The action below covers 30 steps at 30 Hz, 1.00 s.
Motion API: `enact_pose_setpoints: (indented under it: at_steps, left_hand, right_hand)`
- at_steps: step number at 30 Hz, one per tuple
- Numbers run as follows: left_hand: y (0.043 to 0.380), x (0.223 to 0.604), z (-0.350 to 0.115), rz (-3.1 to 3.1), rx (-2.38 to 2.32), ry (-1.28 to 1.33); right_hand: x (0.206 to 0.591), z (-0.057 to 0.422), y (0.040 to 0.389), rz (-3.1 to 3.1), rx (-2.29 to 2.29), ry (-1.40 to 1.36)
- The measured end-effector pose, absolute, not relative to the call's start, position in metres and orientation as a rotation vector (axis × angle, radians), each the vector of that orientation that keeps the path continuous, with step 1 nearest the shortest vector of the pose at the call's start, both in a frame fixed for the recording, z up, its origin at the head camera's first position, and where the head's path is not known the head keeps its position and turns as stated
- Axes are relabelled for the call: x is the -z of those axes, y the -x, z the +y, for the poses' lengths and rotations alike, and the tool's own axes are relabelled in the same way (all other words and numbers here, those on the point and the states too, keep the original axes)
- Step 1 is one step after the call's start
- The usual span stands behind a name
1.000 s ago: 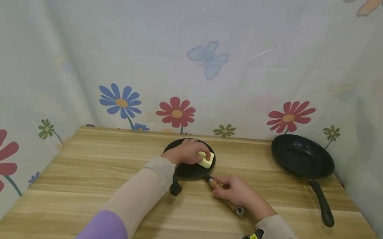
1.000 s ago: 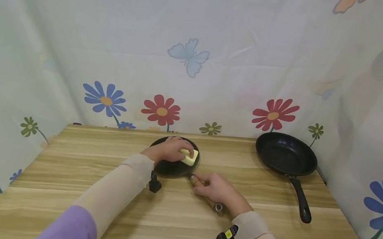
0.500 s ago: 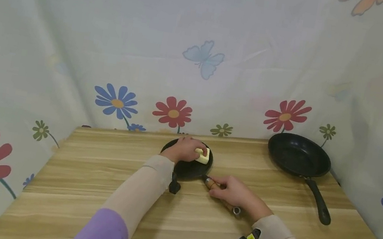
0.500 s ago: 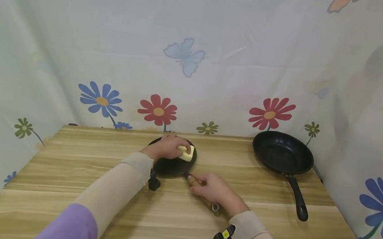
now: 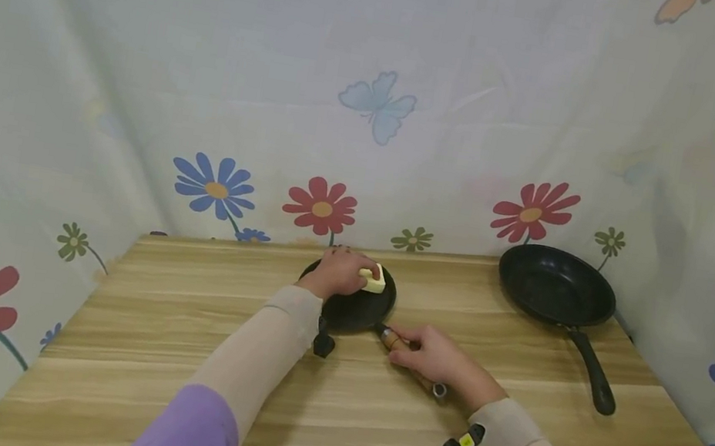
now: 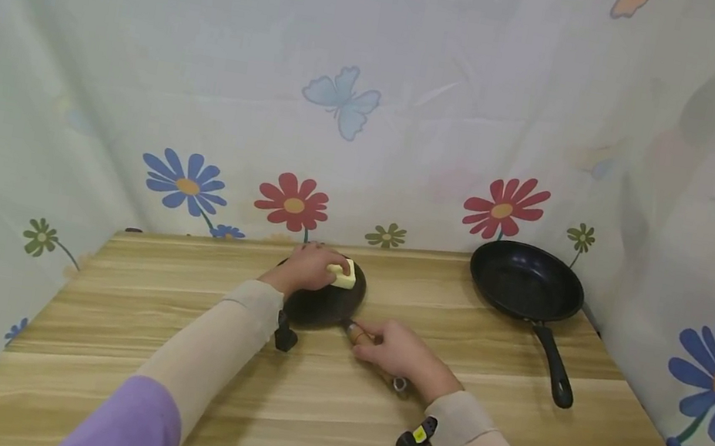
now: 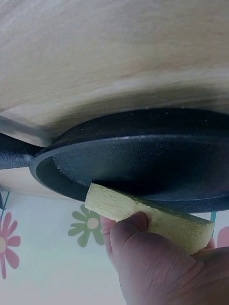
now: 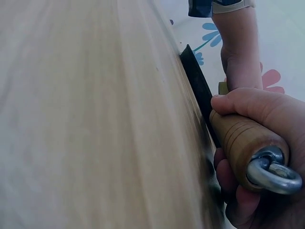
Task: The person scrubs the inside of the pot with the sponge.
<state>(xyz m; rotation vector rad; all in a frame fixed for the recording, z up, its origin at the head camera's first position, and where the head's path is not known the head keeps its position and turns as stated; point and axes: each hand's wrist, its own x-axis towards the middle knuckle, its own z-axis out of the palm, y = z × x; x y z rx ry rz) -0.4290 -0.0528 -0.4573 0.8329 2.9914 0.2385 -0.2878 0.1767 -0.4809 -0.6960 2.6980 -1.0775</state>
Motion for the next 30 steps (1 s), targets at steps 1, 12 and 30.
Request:
enact_pose_setpoints:
  at_steps: [1, 12, 30]
  left_hand:
    - [0.430, 0.458, -0.053, 2.994, -0.246, -0.836]
    - [0.436, 0.461, -0.065, 3.056, -0.329, -0.724]
    - [0.424, 0.448, -0.081, 3.067, -0.441, -0.607]
  right_hand:
    - [0.481, 0.177, 0.288, 2.701, 1.072, 0.695]
    - [0.481, 0.176, 0.288, 2.702, 1.082, 0.687]
    - [0.483, 0.176, 0.287, 2.723, 1.052, 0.677]
